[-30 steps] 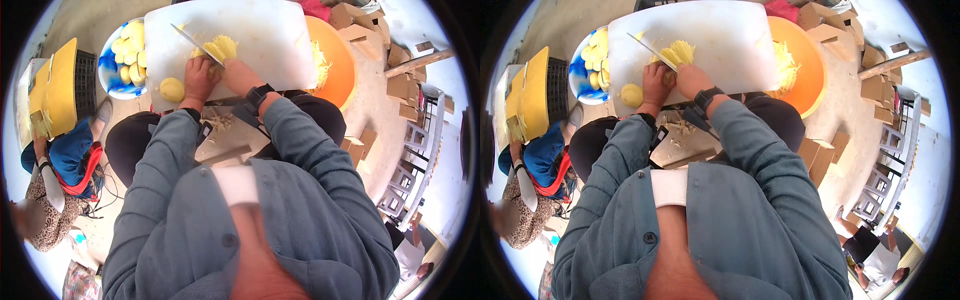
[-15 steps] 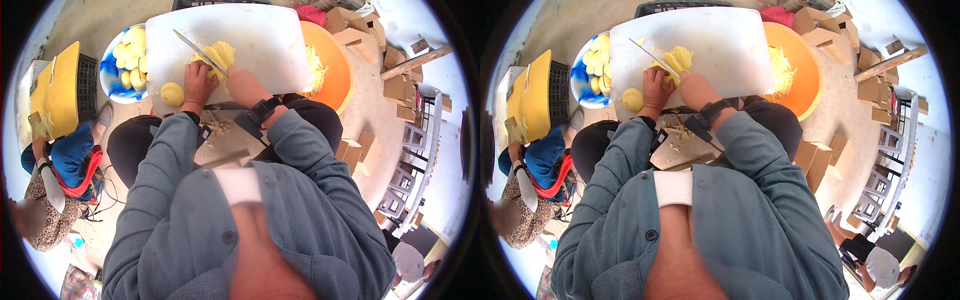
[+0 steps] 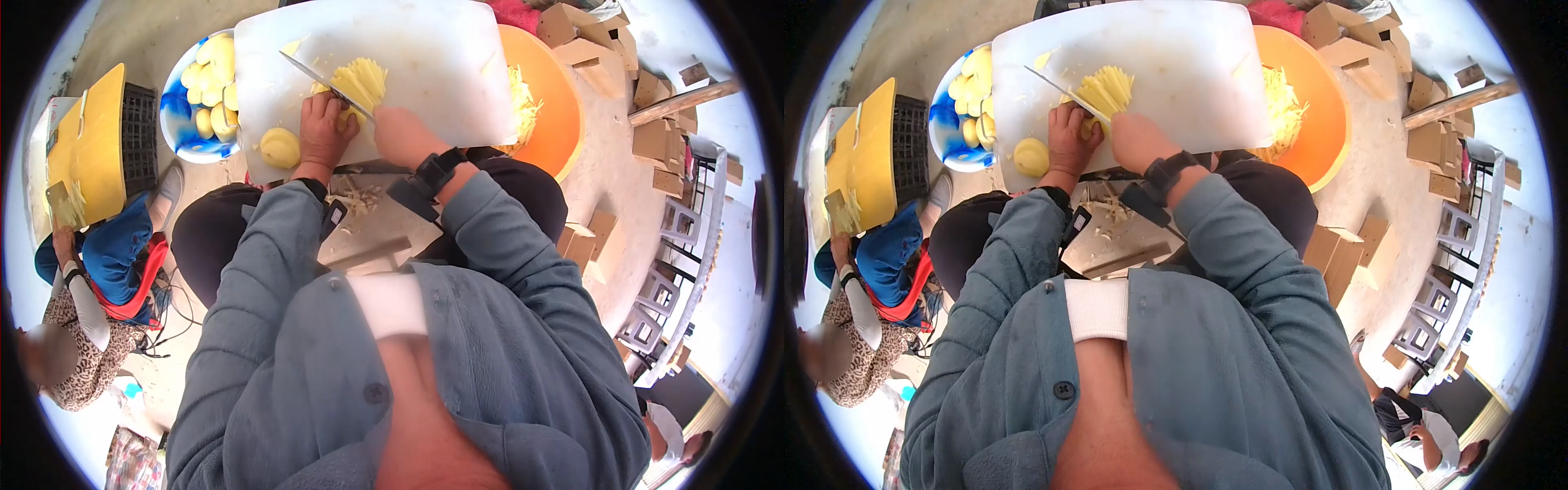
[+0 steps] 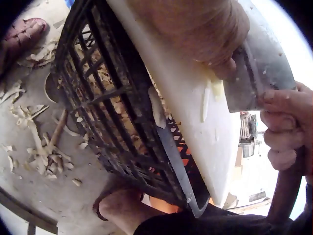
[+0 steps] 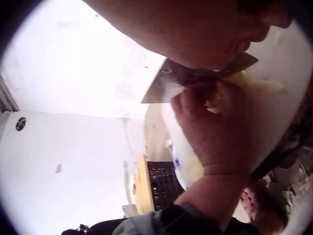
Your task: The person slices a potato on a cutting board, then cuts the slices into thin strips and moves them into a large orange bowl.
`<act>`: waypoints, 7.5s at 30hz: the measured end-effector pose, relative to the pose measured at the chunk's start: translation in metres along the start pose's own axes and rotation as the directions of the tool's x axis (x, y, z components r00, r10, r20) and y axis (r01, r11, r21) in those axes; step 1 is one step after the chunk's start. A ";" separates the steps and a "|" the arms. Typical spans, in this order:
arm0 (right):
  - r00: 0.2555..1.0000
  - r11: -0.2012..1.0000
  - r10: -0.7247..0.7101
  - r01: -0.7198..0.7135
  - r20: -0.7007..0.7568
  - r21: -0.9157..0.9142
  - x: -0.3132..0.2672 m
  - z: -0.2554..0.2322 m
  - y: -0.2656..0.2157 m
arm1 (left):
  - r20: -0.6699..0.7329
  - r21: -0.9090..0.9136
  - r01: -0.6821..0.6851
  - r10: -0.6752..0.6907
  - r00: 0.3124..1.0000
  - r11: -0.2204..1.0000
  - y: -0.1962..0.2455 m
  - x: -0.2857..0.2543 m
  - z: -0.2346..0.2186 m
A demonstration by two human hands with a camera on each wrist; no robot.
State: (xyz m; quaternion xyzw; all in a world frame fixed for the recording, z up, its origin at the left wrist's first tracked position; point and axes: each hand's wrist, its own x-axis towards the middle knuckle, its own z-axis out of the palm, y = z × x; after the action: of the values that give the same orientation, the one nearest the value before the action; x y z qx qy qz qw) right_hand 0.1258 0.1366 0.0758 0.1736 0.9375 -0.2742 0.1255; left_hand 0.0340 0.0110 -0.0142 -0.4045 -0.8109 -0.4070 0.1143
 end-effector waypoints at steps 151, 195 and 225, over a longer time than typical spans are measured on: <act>0.999 0.992 0.018 -0.011 -0.049 0.127 0.029 0.020 0.003 | 0.070 -0.460 0.746 -0.818 0.571 0.481 0.004 0.007 0.017; 0.994 0.976 0.108 -0.102 -0.017 0.193 0.019 0.020 -0.002 | 0.095 -0.507 0.711 -0.788 0.609 0.488 -0.008 0.000 0.021; 0.997 0.997 0.052 -0.055 0.062 0.053 0.008 0.011 -0.016 | 0.107 -0.585 0.694 -0.808 0.579 0.419 -0.005 -0.001 0.024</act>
State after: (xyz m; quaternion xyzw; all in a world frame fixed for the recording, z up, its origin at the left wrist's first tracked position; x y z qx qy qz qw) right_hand 0.1141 0.1198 0.0714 0.1937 0.9204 -0.3015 0.1565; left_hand 0.0341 0.0265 -0.0330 0.0304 -0.7279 -0.6726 -0.1300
